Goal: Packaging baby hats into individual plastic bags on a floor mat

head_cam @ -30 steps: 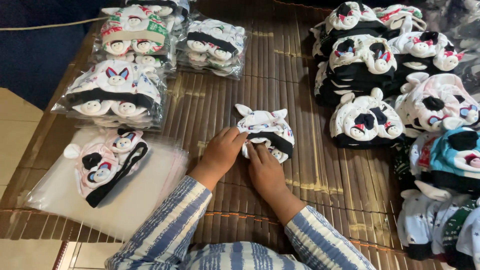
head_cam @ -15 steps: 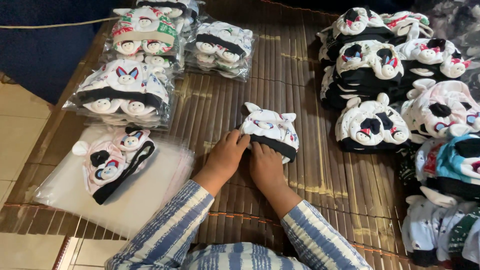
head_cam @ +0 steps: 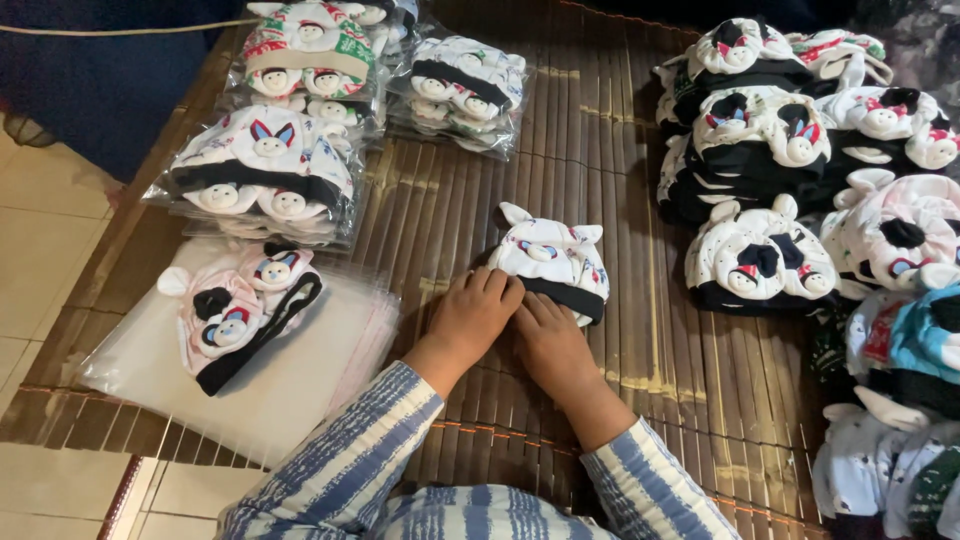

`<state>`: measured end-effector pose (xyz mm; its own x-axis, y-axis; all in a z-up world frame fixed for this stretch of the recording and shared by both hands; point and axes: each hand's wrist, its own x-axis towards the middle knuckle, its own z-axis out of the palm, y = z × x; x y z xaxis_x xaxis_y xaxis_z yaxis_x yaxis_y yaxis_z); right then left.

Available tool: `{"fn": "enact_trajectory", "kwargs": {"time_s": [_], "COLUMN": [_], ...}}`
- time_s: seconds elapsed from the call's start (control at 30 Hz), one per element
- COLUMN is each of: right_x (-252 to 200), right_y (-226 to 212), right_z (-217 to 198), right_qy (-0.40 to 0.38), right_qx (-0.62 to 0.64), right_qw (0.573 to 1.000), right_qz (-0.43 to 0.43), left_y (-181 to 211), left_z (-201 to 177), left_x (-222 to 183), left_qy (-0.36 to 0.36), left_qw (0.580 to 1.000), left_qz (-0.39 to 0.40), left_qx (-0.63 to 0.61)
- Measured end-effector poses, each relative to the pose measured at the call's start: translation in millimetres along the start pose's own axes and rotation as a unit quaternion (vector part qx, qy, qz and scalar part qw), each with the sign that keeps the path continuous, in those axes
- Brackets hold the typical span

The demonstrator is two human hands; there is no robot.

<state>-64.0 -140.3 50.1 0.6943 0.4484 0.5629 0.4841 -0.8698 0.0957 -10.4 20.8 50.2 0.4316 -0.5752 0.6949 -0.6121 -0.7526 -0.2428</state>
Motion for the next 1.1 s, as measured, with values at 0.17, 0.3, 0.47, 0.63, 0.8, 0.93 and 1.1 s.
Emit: {"fn": "enact_trajectory", "kwargs": {"time_s": [0.17,0.3,0.47,0.63,0.8,0.93,1.1], "right_x": [-7.9,-2.6,-31.5,-38.7,-37.3,-37.0,-31.6], "right_y": [3.8,6.7,47.7,51.4,43.9,37.2,20.1], "right_z": [-1.0,-38.5,-26.5,-27.1,-21.5,-10.1,-3.0], "right_qy": [0.005,0.026,0.034,0.02,0.039,0.075,0.089], "right_qx": [0.034,0.177,0.111,0.071,0.05,0.033,-0.047], "right_qw": [0.999,0.982,0.983,0.99,0.994,0.993,0.994], "right_qz": [0.001,0.058,0.143,0.124,0.093,0.08,0.048], "left_y": [-4.2,-4.0,0.2,3.9,2.6,0.7,6.7], "left_z": [2.7,12.6,-0.1,11.4,0.1,17.4,11.1], "left_x": [-5.5,-9.3,-2.6,-2.9,7.7,3.9,0.9], "left_qy": [-0.105,-0.157,-0.185,-0.283,-0.307,-0.326,-0.282], "left_qw": [0.984,0.953,0.916,0.842,0.773,0.745,0.796], "left_qz": [-0.064,-0.158,-0.249,-0.372,-0.435,-0.456,-0.398], "left_qx": [-0.125,-0.205,-0.254,-0.269,-0.345,-0.362,-0.358]}}
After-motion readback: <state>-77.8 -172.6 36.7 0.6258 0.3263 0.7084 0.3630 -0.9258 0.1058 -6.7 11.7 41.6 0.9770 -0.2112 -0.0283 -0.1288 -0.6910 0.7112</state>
